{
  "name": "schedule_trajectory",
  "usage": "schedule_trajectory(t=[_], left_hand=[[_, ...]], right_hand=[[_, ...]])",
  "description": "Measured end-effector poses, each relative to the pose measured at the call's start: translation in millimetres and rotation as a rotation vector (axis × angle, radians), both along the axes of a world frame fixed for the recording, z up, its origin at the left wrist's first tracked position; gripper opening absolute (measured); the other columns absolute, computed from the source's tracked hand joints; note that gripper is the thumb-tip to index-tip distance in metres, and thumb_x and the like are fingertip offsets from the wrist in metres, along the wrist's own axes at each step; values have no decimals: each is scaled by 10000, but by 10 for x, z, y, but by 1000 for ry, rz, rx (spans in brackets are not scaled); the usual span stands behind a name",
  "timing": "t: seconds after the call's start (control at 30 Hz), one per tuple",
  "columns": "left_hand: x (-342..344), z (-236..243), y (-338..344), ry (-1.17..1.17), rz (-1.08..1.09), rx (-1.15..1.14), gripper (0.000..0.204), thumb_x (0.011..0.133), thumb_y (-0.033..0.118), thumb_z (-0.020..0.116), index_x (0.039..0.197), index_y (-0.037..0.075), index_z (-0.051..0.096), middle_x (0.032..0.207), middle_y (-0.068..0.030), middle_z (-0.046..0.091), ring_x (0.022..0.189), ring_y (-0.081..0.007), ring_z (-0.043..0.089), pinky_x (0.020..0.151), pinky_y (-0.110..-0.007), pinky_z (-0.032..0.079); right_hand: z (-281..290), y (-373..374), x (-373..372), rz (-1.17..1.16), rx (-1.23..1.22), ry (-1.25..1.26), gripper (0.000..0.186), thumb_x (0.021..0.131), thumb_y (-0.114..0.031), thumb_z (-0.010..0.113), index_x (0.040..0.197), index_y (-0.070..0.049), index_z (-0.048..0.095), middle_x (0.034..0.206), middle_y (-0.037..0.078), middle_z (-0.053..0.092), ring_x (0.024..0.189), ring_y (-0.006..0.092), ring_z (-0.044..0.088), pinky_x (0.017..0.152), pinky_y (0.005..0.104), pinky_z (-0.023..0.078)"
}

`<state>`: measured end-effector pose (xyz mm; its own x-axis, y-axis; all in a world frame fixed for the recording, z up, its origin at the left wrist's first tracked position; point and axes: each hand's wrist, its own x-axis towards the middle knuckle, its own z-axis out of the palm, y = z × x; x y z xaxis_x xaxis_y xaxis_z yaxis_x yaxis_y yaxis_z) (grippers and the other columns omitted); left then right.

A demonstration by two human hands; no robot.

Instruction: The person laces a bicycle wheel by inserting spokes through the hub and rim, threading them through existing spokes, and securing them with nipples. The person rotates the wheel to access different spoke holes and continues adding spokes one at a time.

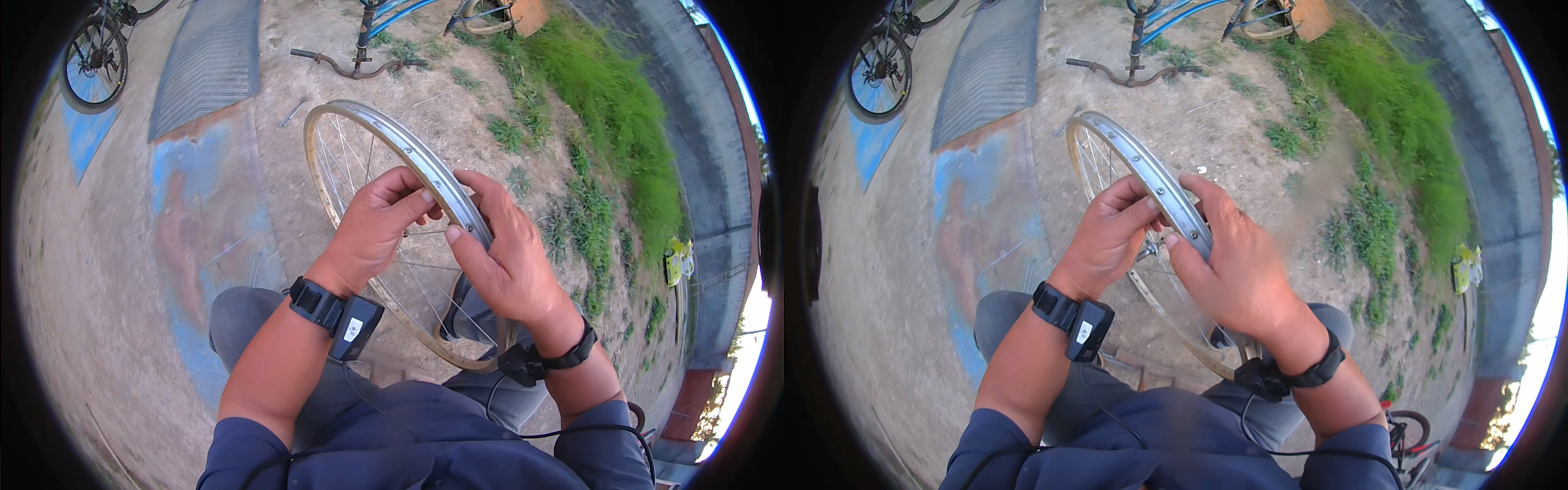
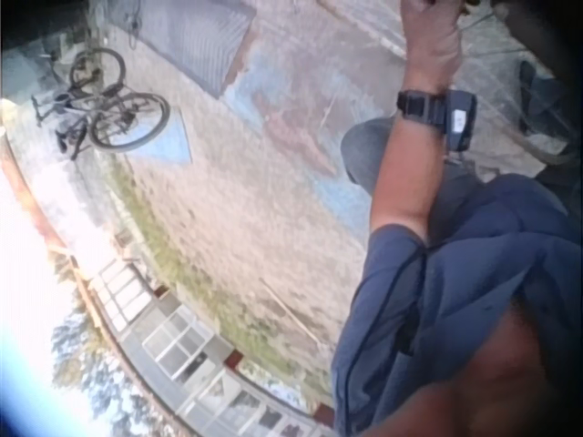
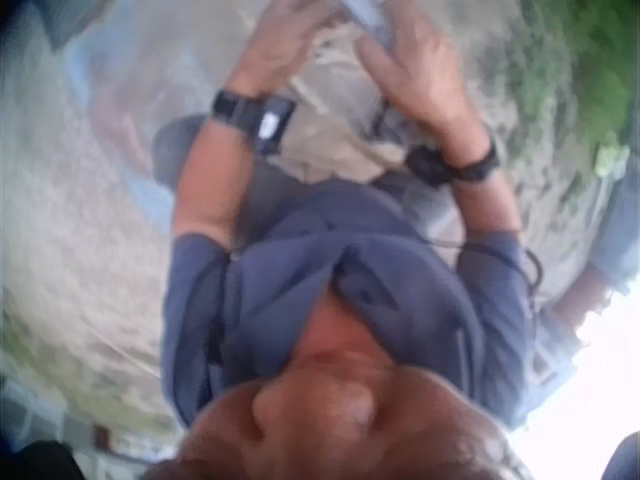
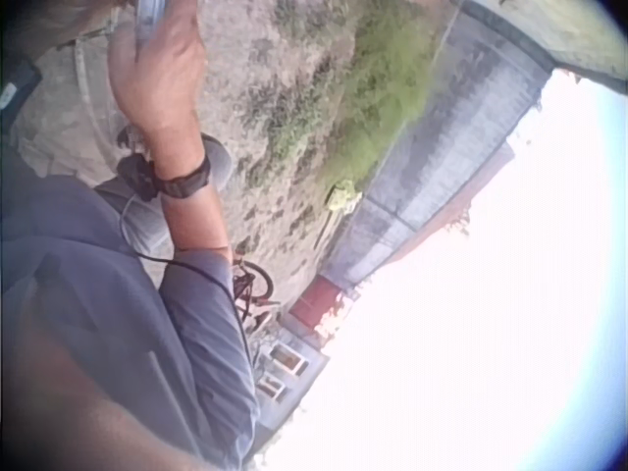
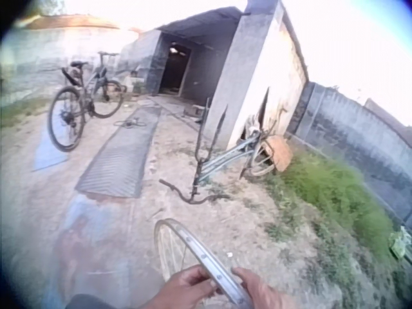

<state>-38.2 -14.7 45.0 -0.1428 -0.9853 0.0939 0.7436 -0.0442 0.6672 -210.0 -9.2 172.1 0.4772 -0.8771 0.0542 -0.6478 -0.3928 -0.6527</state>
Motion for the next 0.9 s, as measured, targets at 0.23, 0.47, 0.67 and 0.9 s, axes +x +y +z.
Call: schedule_trajectory(t=[0.23,0.47,0.67,0.9], left_hand=[[-27,13,-11,15,-7,-4,137,1051,132,690,1155,44,700,1032,-24,711,950,-115,643,850,-276,497],[-18,63,16,16,1,-4,129,1035,122,713,1137,43,700,1025,-21,711,943,-116,651,854,-273,508],[41,105,41,-14,18,-16,137,1032,102,712,1149,33,698,1046,-33,718,951,-123,666,869,-281,519],[41,86,66,-36,16,0,160,1021,114,724,1161,41,694,1083,-36,720,986,-126,656,918,-319,528]], right_hand=[[39,-423,39,-76,539,-244,359,1047,-300,629,1150,40,679,924,75,742,755,113,675,677,277,551],[-91,-537,129,-65,436,-226,343,964,-274,662,1066,53,669,882,94,734,813,145,683,708,316,547],[-147,-480,142,-82,411,-312,326,947,-266,674,1049,44,665,853,87,721,789,136,671,698,309,541],[-222,-484,134,-89,409,-273,308,950,-252,672,1064,34,664,848,79,720,777,132,672,686,306,539]])
